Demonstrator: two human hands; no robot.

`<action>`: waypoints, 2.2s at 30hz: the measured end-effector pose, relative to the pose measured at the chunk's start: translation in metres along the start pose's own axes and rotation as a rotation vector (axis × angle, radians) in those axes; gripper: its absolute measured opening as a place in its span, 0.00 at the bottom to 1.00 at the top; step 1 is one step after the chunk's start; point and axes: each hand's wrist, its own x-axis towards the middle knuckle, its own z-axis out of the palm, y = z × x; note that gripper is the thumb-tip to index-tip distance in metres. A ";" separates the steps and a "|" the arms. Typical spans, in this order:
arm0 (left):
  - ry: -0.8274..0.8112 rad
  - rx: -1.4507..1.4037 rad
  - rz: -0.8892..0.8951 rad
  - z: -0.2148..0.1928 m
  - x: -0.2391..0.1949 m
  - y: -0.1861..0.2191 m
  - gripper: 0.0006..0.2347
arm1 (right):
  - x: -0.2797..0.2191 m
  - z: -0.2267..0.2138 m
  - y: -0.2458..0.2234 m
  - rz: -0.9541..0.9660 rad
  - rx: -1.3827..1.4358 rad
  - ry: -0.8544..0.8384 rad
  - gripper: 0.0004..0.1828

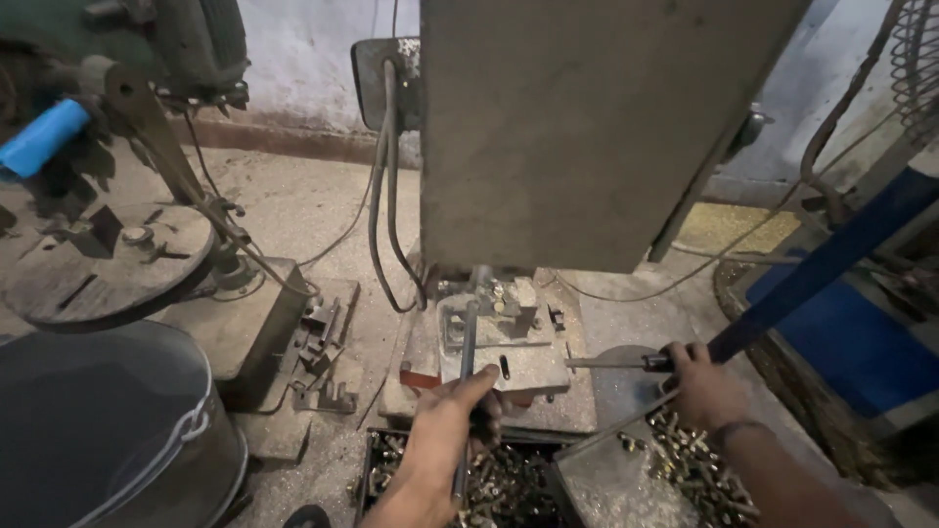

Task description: Operating an industrial press machine to process small brass fittings.

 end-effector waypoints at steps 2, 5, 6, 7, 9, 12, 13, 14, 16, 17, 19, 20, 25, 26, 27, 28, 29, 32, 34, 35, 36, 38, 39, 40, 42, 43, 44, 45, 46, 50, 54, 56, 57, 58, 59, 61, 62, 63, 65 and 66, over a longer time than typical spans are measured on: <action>0.011 0.057 0.046 0.001 -0.004 0.001 0.13 | 0.018 0.007 0.022 -0.095 0.047 0.102 0.28; 0.017 0.070 0.080 -0.007 0.007 -0.008 0.11 | -0.004 -0.022 0.019 -0.194 0.236 0.300 0.27; 0.014 0.070 0.079 -0.010 0.014 -0.012 0.11 | -0.014 -0.020 0.014 -0.192 0.235 0.301 0.27; 0.066 0.191 0.081 -0.012 0.021 -0.015 0.13 | -0.024 -0.019 0.010 -0.155 0.367 0.515 0.32; 0.120 0.309 0.084 -0.018 0.033 -0.022 0.15 | -0.025 0.014 0.021 -0.117 0.497 0.729 0.37; 0.177 0.865 0.398 -0.028 0.037 -0.021 0.12 | 0.003 0.145 0.074 0.154 0.440 0.518 0.36; 0.209 1.027 0.437 -0.028 0.031 -0.013 0.12 | 0.008 0.201 0.099 0.114 0.357 0.370 0.40; 0.242 1.189 0.477 -0.028 0.026 -0.004 0.14 | 0.005 0.245 0.126 0.073 0.274 0.223 0.43; 0.236 1.273 0.377 -0.030 0.015 0.027 0.15 | 0.035 0.316 0.178 -0.002 0.103 -0.073 0.50; 0.228 1.352 0.276 -0.030 0.011 0.043 0.19 | 0.057 0.341 0.189 -0.036 0.015 -0.221 0.54; 0.260 1.391 0.349 -0.039 0.010 0.056 0.22 | 0.050 0.324 0.175 -0.068 0.005 -0.251 0.56; 0.291 1.430 0.429 -0.042 0.010 0.064 0.26 | 0.049 0.315 0.167 -0.098 -0.004 -0.276 0.57; 0.178 1.287 0.573 -0.063 0.042 0.043 0.24 | 0.003 0.246 0.085 0.020 0.002 -0.409 0.53; 0.143 1.215 0.694 -0.072 0.052 0.034 0.23 | 0.005 0.256 0.082 0.040 0.020 -0.413 0.49; 0.146 1.217 0.690 -0.075 0.055 0.027 0.23 | 0.002 0.279 0.082 0.037 0.021 -0.416 0.49; 0.154 1.196 0.792 -0.077 0.060 0.023 0.25 | 0.003 0.299 0.081 0.033 0.057 -0.306 0.39; 0.161 1.173 0.895 -0.079 0.065 0.019 0.26 | 0.004 0.320 0.079 0.031 0.093 -0.196 0.29; 0.111 1.184 0.737 -0.072 0.058 0.029 0.24 | -0.030 0.292 0.031 0.078 0.107 -0.117 0.18; 0.117 1.168 0.755 -0.073 0.058 0.029 0.25 | -0.046 0.258 0.007 0.086 0.145 -0.140 0.15; 0.123 1.153 0.776 -0.072 0.058 0.029 0.25 | -0.054 0.240 -0.005 0.094 0.184 -0.160 0.13; 0.121 1.150 0.779 -0.075 0.062 0.027 0.25 | -0.052 0.235 -0.006 0.096 0.183 -0.156 0.13; 0.104 1.145 0.905 -0.080 0.068 0.021 0.22 | -0.051 0.224 -0.007 0.080 0.302 0.041 0.12; 0.102 1.142 0.905 -0.075 0.059 0.024 0.22 | -0.057 0.195 -0.017 0.082 0.299 0.042 0.12; 0.128 1.167 0.805 -0.070 0.052 0.028 0.20 | -0.063 0.167 -0.026 0.071 0.436 0.213 0.13; 0.154 1.187 0.704 -0.064 0.045 0.029 0.19 | -0.080 0.105 -0.052 0.059 0.569 0.386 0.14; 0.176 1.190 0.707 -0.063 0.047 0.027 0.20 | -0.092 0.072 -0.068 0.039 0.728 0.446 0.13; 0.199 1.196 0.711 -0.062 0.048 0.026 0.22 | -0.104 0.039 -0.087 0.019 0.890 0.503 0.13; 0.203 1.195 0.709 -0.060 0.042 0.030 0.22 | -0.108 0.024 -0.103 0.015 0.890 0.501 0.13; 0.203 1.235 0.619 -0.055 0.038 0.034 0.22 | -0.111 0.009 -0.117 -0.057 0.908 0.483 0.13; 0.206 1.161 0.633 -0.058 0.039 0.029 0.24 | -0.124 -0.042 -0.181 -0.493 0.688 0.653 0.11; 0.181 1.223 0.715 -0.058 0.034 0.039 0.25 | -0.102 -0.062 -0.218 -0.673 0.587 0.774 0.10; 0.158 1.296 0.519 -0.047 0.015 0.056 0.23 | -0.090 -0.064 -0.225 -0.758 0.507 0.920 0.08; 0.162 1.297 0.518 -0.037 0.007 0.063 0.23 | -0.089 -0.064 -0.226 -0.761 0.510 0.919 0.08; 0.166 1.240 0.363 -0.027 -0.002 0.067 0.22 | -0.089 -0.064 -0.224 -0.769 0.526 0.932 0.08; 0.169 1.178 0.209 -0.016 -0.011 0.072 0.21 | -0.089 -0.064 -0.223 -0.776 0.541 0.944 0.08; 0.249 1.060 0.628 -0.029 0.059 -0.015 0.27 | -0.085 -0.063 -0.209 -0.737 0.556 0.889 0.08; 0.317 0.910 1.035 -0.039 0.084 -0.066 0.34 | -0.083 -0.063 -0.201 -0.694 0.572 0.832 0.09; 0.314 0.911 1.037 -0.029 0.066 -0.049 0.34 | -0.070 -0.054 -0.180 -0.691 0.572 0.834 0.09; 0.122 0.320 0.279 -0.007 0.028 -0.019 0.08 | -0.046 -0.035 -0.136 -0.416 0.120 1.032 0.13; 0.122 0.320 0.277 -0.007 0.028 -0.020 0.08 | -0.048 -0.046 -0.118 -0.416 0.120 1.030 0.13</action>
